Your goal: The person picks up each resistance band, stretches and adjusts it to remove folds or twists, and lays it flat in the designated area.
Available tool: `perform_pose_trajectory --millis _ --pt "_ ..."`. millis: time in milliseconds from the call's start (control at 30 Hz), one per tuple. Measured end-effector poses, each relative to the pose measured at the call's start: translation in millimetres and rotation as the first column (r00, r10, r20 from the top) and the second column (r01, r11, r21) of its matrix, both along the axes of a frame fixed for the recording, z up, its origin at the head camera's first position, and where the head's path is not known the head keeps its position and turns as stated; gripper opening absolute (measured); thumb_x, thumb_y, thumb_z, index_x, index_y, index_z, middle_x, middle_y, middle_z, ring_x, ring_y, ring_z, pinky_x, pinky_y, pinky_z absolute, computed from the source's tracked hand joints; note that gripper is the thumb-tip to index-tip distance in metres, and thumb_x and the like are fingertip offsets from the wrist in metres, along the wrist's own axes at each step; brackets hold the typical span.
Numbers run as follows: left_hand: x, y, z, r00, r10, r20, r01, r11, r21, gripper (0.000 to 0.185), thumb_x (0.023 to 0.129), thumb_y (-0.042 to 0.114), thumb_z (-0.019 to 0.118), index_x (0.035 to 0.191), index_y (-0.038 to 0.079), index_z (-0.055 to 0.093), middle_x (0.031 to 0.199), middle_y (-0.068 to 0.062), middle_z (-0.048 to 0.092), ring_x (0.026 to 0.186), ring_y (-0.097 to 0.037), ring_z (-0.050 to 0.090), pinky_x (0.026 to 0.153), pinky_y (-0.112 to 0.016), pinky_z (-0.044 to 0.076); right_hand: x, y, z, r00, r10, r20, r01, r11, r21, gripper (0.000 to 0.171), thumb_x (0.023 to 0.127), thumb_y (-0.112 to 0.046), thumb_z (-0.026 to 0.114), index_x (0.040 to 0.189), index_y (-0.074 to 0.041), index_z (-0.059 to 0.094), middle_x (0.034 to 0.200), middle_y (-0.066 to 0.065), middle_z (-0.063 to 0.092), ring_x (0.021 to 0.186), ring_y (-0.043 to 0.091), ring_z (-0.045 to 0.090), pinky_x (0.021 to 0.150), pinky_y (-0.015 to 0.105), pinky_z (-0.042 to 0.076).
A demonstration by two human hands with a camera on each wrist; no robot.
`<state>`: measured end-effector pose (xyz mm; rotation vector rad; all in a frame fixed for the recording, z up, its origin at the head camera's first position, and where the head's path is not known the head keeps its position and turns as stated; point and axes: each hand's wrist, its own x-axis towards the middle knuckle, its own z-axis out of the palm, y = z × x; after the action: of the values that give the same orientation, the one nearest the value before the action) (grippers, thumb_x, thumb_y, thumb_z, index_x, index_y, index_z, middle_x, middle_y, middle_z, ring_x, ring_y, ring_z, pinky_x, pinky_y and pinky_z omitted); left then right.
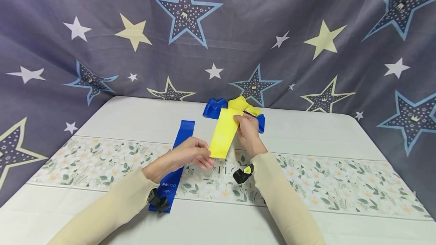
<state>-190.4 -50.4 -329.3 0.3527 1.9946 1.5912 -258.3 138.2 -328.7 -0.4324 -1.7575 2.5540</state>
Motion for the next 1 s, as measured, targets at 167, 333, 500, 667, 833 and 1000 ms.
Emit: perform_pose_trajectory --millis 167,333,500,667,833,1000 --pt "1.6 -2 -3.0 0.995 -0.098 0.025 0.099 0.995 -0.030 0.017 0.089 0.003 0.051 0.094 -0.010 0.062 0.075 -0.010 0.072 0.062 -0.013 0.068 0.064 -0.029 0.058 -1.7 4 -2.5 1.000 -0.003 0.018 0.004 0.999 -0.048 0.050 0.094 0.000 0.050 0.142 0.003 0.036 0.119 0.004 0.049 0.091 0.007 0.057 0.073 0.013 0.052" --pt "2.1 -5 -3.9 0.990 -0.139 0.013 0.140 0.990 -0.029 0.017 0.089 0.003 0.051 0.093 -0.009 0.062 0.075 -0.011 0.071 0.062 -0.014 0.068 0.063 -0.030 0.058 -2.4 6 -1.9 0.999 0.007 0.036 -0.006 0.999 -0.039 0.049 0.094 -0.003 0.052 0.142 0.000 0.038 0.118 0.003 0.050 0.094 0.009 0.058 0.075 0.015 0.052" --pt "2.3 -8 -4.3 0.985 -0.169 0.022 0.170 0.984 -0.057 0.016 0.089 0.004 0.051 0.093 -0.008 0.062 0.075 -0.010 0.071 0.062 -0.014 0.068 0.063 -0.030 0.058 -5.1 8 -3.4 0.998 0.004 0.056 -0.002 1.000 -0.029 0.049 0.094 -0.003 0.053 0.141 -0.001 0.040 0.116 0.002 0.051 0.091 0.009 0.058 0.071 0.015 0.051" --pt "2.6 -10 -6.4 0.983 -0.179 0.035 0.181 0.980 -0.076 0.014 0.089 0.004 0.051 0.092 -0.006 0.061 0.073 -0.009 0.071 0.061 -0.014 0.068 0.061 -0.028 0.058 -7.9 10 -5.3 0.998 0.003 0.065 -0.001 0.999 -0.032 0.050 0.094 -0.003 0.053 0.141 -0.001 0.039 0.109 0.001 0.051 0.083 0.006 0.057 0.065 0.013 0.049" --pt "4.0 -14 -7.4 0.977 -0.210 0.048 0.214 0.972 -0.093 0.018 0.090 0.003 0.050 0.093 -0.012 0.061 0.071 -0.008 0.070 0.059 -0.014 0.068 0.058 -0.027 0.057 -9.4 10 -6.5 0.996 -0.016 0.083 0.019 0.999 -0.035 0.037 0.093 -0.003 0.055 0.129 0.000 0.046 0.095 0.001 0.051 0.067 0.005 0.055 0.058 0.013 0.046" --pt "6.0 -18 -8.4 0.962 -0.266 0.053 0.271 0.957 -0.100 0.018 0.089 0.003 0.052 0.090 -0.011 0.063 0.069 -0.007 0.070 0.058 -0.014 0.067 0.056 -0.025 0.056 -12.0 10 -8.7 0.995 -0.031 0.093 0.032 0.999 -0.010 0.021 0.092 -0.003 0.057 0.112 -0.003 0.051 0.090 0.000 0.052 0.066 0.004 0.056 0.059 0.014 0.048"
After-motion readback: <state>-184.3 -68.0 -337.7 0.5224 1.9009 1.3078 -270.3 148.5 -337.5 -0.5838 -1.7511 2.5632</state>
